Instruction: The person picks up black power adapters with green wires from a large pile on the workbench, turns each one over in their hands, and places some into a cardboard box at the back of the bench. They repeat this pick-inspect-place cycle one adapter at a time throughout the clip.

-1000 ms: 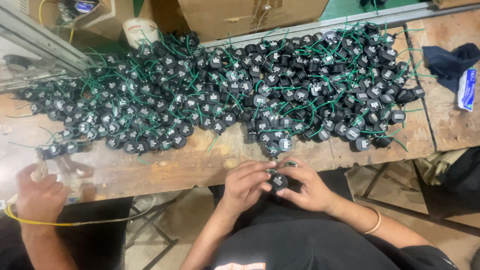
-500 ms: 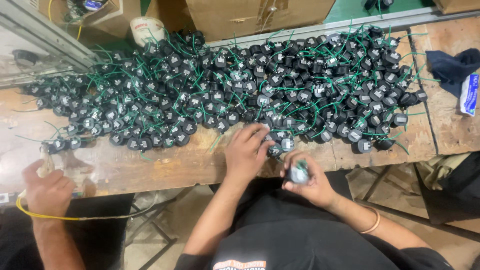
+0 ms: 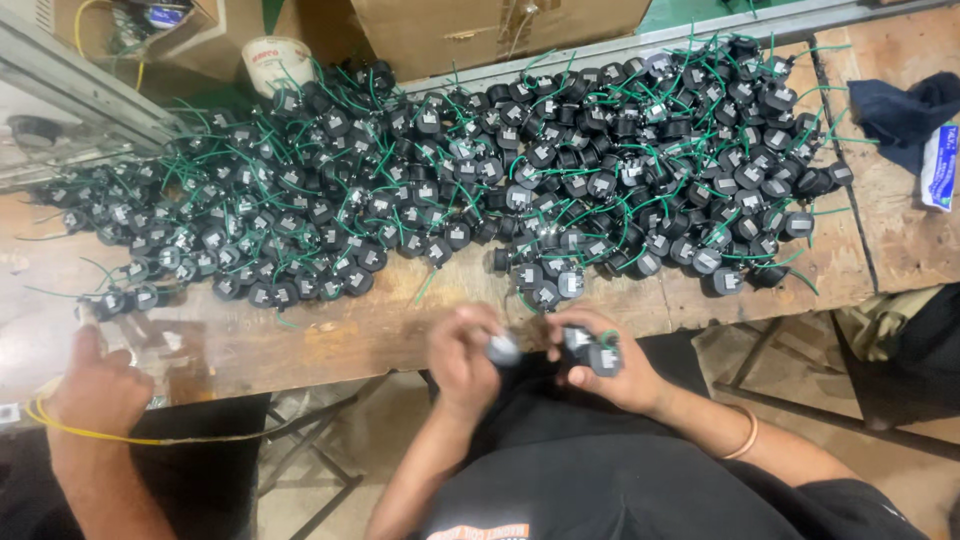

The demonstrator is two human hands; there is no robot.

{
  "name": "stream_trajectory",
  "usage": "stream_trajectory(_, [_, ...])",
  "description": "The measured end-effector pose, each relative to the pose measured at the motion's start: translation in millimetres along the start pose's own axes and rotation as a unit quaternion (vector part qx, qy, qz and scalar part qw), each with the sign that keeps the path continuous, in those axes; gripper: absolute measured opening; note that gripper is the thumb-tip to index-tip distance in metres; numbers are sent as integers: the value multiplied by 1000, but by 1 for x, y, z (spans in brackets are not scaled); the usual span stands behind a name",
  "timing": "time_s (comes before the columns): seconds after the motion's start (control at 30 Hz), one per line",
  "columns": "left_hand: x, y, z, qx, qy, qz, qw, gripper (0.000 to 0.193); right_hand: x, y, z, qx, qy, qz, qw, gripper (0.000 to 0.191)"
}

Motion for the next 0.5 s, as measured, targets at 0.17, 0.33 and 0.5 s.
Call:
stream_trajectory(0.17, [-52,-4,60,155,202,191,948,21,-2,-7,8,47,-171,-64,982,57])
stream_trajectory(0.33, [-51,8,58,217,146,133,956,24,-9,-9,-11,-26,-189,-34,981,45])
stream_trajectory(0.5, [-8,-7,47,143,74,-93,983,29,0,-5,0,-15,-211,-58,976,46])
Point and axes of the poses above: each hand's wrist, its own y-axis towards the middle knuckle, its own z-axis out of the palm, x = y × z, the point moved 10 cm from there along y, towards the middle knuckle, and after that the axes turned 1 degree about -x, right-handed, at the moved point
